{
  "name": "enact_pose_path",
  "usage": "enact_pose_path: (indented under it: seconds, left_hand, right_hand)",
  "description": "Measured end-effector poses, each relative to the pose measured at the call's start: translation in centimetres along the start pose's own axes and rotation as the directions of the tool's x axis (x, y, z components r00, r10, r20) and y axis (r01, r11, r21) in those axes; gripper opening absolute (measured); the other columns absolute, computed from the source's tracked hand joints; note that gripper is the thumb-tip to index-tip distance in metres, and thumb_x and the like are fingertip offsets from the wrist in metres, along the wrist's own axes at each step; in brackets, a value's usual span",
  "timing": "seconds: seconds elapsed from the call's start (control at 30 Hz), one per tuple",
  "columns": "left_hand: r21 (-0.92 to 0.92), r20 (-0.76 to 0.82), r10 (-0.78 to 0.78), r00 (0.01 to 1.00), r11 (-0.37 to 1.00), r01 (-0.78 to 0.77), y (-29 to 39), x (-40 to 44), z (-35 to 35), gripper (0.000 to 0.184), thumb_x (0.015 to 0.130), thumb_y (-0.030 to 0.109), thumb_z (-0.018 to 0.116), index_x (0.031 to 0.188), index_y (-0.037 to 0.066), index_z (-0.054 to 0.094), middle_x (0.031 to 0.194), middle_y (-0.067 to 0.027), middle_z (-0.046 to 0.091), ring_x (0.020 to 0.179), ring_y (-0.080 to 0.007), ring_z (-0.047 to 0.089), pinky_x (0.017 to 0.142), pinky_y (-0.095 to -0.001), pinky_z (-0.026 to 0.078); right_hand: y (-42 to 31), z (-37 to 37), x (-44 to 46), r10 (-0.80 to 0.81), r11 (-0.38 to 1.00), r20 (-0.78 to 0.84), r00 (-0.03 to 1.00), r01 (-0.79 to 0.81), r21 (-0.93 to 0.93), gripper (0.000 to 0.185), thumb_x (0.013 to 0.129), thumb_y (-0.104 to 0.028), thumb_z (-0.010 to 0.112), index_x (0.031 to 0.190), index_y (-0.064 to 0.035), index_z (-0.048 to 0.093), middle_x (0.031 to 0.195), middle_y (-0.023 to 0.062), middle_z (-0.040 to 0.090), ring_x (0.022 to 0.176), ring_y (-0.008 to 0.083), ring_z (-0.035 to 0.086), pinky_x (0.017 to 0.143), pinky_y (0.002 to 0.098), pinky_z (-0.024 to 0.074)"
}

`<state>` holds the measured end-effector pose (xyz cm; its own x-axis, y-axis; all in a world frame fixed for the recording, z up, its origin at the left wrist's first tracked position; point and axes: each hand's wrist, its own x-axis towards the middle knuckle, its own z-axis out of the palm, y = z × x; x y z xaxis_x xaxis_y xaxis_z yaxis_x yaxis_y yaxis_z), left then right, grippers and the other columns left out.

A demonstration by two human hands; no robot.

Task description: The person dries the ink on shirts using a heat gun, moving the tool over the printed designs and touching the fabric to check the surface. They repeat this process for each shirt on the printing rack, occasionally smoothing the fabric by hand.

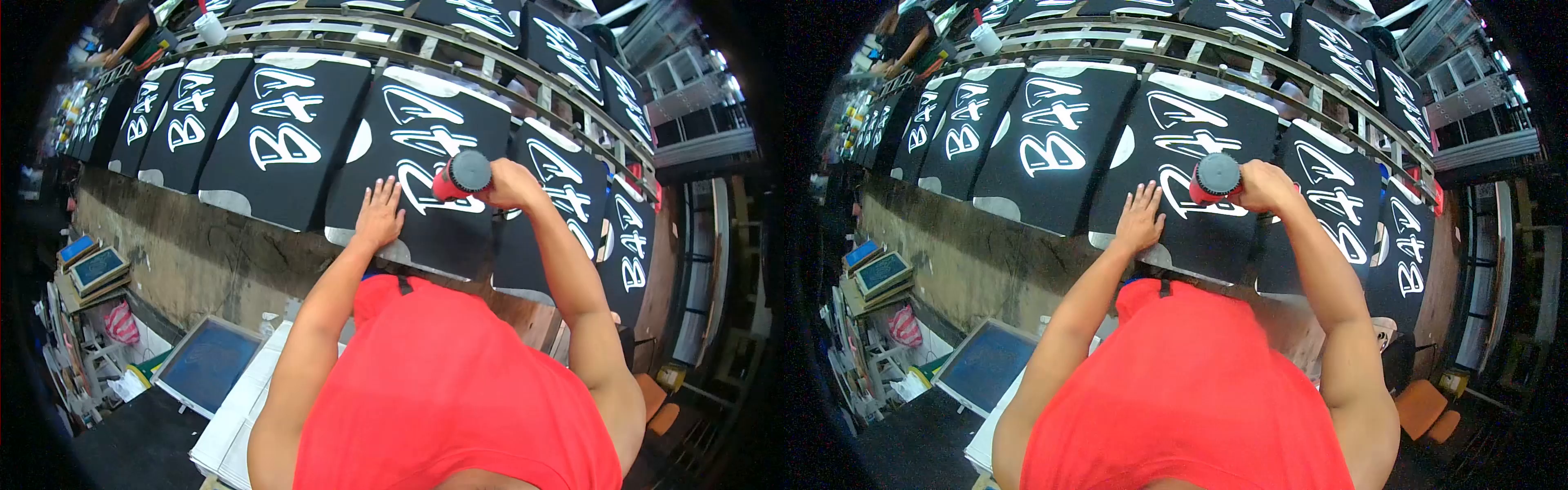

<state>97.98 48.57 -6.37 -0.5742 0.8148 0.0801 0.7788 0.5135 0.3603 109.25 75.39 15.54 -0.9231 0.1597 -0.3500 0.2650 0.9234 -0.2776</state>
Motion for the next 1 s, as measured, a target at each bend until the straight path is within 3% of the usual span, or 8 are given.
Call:
enact_pose_path:
  seconds: [0.03, 0.1, 0.23, 0.43, 0.57, 0.7, 0.9, 1.0]
  left_hand:
    - [-0.001, 0.004, 0.007, 1.000, 1.000, -0.007, 0.4, 0.2, 0.2, 0.069, 0.099, 0.035, 0.059, 0.160, 0.010, 0.038, 0.169, -0.0161, 0.031, 0.155, -0.0384, 0.029, 0.126, -0.0564, 0.024]
    - [0.039, 0.022, 0.107, 0.994, 0.993, -0.108, 1.0, 0.5, 0.6, 0.068, 0.100, 0.037, 0.058, 0.160, 0.011, 0.038, 0.169, -0.0143, 0.031, 0.156, -0.0379, 0.028, 0.126, -0.0564, 0.022]
    - [0.042, 0.030, 0.236, 0.971, 0.970, -0.238, 2.4, 1.0, 1.1, 0.067, 0.101, 0.043, 0.056, 0.160, 0.018, 0.041, 0.169, -0.0116, 0.032, 0.156, -0.0372, 0.027, 0.127, -0.0563, 0.020]
    - [0.062, 0.064, 0.251, 0.966, 0.965, -0.255, 3.2, 1.1, 2.0, 0.066, 0.102, 0.044, 0.054, 0.161, 0.020, 0.039, 0.170, -0.0109, 0.030, 0.157, -0.0369, 0.025, 0.128, -0.0562, 0.018]
    - [0.083, 0.037, 0.264, 0.964, 0.960, -0.267, 3.1, 0.9, 2.2, 0.066, 0.102, 0.046, 0.054, 0.161, 0.020, 0.040, 0.170, -0.0103, 0.031, 0.157, -0.0362, 0.026, 0.127, -0.0568, 0.018]
    - [0.095, 0.078, 0.254, 0.964, 0.961, -0.261, 3.2, 0.9, 2.1, 0.066, 0.102, 0.046, 0.053, 0.161, 0.021, 0.038, 0.170, -0.0097, 0.029, 0.158, -0.0357, 0.023, 0.127, -0.0572, 0.018]
    - [0.088, 0.074, 0.259, 0.963, 0.960, -0.265, 3.2, 1.0, 1.8, 0.062, 0.103, 0.044, 0.052, 0.159, 0.020, 0.043, 0.170, -0.0098, 0.031, 0.158, -0.0353, 0.024, 0.127, -0.0577, 0.018]
    - [0.068, 0.062, 0.265, 0.962, 0.961, -0.269, 3.0, 1.0, 1.8, 0.060, 0.103, 0.043, 0.052, 0.158, 0.018, 0.046, 0.169, -0.0103, 0.033, 0.157, -0.0355, 0.027, 0.127, -0.0582, 0.019]
  right_hand:
    - [0.3, 0.2, -0.5, -0.001, 1.000, -0.045, 0.999, 0.002, 0.020, 0.042, 0.075, -0.038, 0.083, 0.103, -0.0071, 0.078, 0.098, 0.0225, 0.075, 0.094, 0.0422, 0.072, 0.082, 0.0485, 0.0581]
    - [1.0, 0.2, -1.4, 0.088, 0.994, 0.055, 0.995, -0.091, 0.059, 0.039, 0.076, -0.034, 0.083, 0.104, -0.0077, 0.077, 0.099, 0.0227, 0.075, 0.096, 0.0423, 0.071, 0.083, 0.0487, 0.0578]
    - [2.5, 1.5, -3.6, 0.093, 0.993, -0.115, 0.989, -0.084, 0.086, 0.037, 0.076, -0.033, 0.083, 0.104, -0.0085, 0.077, 0.099, 0.0228, 0.075, 0.096, 0.0427, 0.071, 0.083, 0.0493, 0.0575]
    - [5.0, 1.2, -6.5, 0.263, 0.959, -0.087, 0.961, -0.251, 0.131, 0.039, 0.076, -0.036, 0.084, 0.105, -0.0109, 0.077, 0.099, 0.0229, 0.075, 0.094, 0.0441, 0.071, 0.081, 0.0494, 0.0573]
    - [6.7, 0.3, -7.4, 0.245, 0.962, -0.058, 0.968, -0.236, 0.134, 0.041, 0.077, -0.036, 0.084, 0.107, -0.0095, 0.076, 0.099, 0.0242, 0.074, 0.095, 0.0451, 0.070, 0.081, 0.0503, 0.0571]
    - [8.7, 1.7, -7.0, 0.250, 0.967, -0.154, 0.956, -0.237, 0.095, 0.041, 0.077, -0.036, 0.083, 0.103, -0.0059, 0.077, 0.097, 0.0248, 0.074, 0.094, 0.0447, 0.071, 0.082, 0.0504, 0.0573]
    - [8.5, -0.3, -7.1, 0.357, 0.933, -0.013, 0.934, -0.356, 0.056, 0.038, 0.074, -0.031, 0.083, 0.098, -0.0021, 0.078, 0.091, 0.0271, 0.073, 0.090, 0.0442, 0.072, 0.080, 0.0486, 0.0586]
    - [8.9, 0.1, -6.9, 0.283, 0.959, -0.134, 0.950, -0.282, 0.030, 0.038, 0.073, -0.030, 0.083, 0.097, -0.0018, 0.077, 0.091, 0.0268, 0.073, 0.090, 0.0444, 0.072, 0.080, 0.0487, 0.0585]
